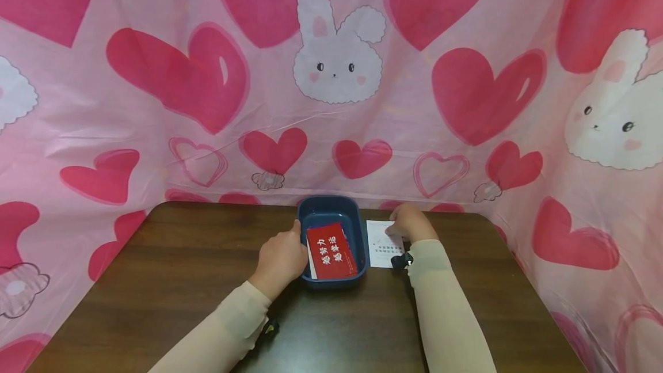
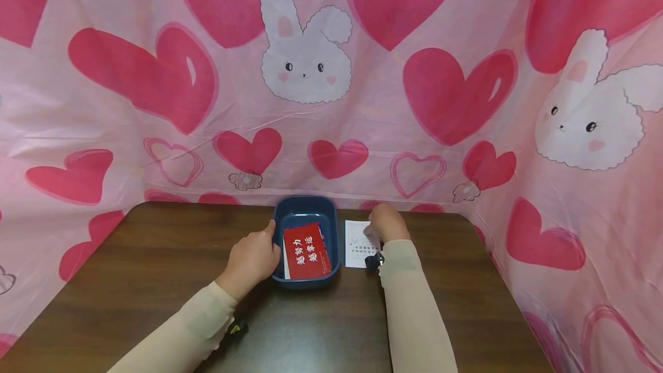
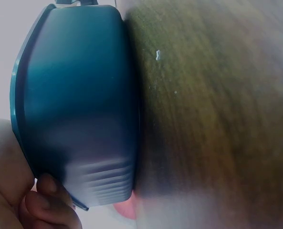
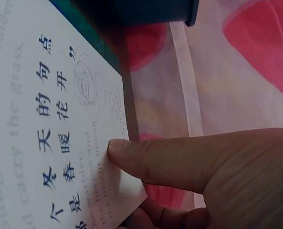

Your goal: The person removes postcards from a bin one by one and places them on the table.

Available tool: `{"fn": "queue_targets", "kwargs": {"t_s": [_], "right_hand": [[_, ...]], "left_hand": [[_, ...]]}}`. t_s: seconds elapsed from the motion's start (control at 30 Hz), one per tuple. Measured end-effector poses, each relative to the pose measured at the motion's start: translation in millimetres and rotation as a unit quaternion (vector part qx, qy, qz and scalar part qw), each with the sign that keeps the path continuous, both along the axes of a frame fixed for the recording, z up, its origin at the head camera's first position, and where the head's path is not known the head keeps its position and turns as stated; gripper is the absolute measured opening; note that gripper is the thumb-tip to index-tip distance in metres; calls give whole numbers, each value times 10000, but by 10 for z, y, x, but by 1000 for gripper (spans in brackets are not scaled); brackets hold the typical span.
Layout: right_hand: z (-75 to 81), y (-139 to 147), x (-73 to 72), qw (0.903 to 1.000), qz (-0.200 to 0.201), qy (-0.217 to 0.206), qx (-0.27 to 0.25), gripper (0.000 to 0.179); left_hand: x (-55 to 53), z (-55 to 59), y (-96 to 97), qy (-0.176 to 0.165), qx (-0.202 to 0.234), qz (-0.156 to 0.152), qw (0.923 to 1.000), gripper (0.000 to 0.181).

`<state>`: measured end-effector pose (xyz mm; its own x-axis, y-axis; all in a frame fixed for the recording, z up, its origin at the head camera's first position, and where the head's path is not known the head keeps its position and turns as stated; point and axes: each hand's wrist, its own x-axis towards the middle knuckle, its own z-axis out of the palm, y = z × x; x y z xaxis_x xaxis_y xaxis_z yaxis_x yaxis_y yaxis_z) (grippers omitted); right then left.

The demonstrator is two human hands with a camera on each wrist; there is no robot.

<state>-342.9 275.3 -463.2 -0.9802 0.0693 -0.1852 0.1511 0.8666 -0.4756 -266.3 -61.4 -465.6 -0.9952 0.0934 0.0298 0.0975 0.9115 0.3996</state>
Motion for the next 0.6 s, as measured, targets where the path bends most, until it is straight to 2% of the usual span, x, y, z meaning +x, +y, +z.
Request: {"fn": "queue_targets", "kwargs": {"t_s": [0.23,0.37,0.5,0.6], "right_hand": [[-24,-110,-40,10000,72,42,-15,42],[-36,-64,-41,9991,77,-22,-406,42],[-32,85,-38,9955,-9,-203,-929,42],[-6,208,-41,9934,-131,-218,-1116,40]], "left_hand": [[2,26,-5,-130,99,36,9999,81],[2,30,-1,-155,120,43,9998,82],[-2,20,3,-154,111,53,9998,81],[-3,20,6,-152,121,43,9998,81]]}}
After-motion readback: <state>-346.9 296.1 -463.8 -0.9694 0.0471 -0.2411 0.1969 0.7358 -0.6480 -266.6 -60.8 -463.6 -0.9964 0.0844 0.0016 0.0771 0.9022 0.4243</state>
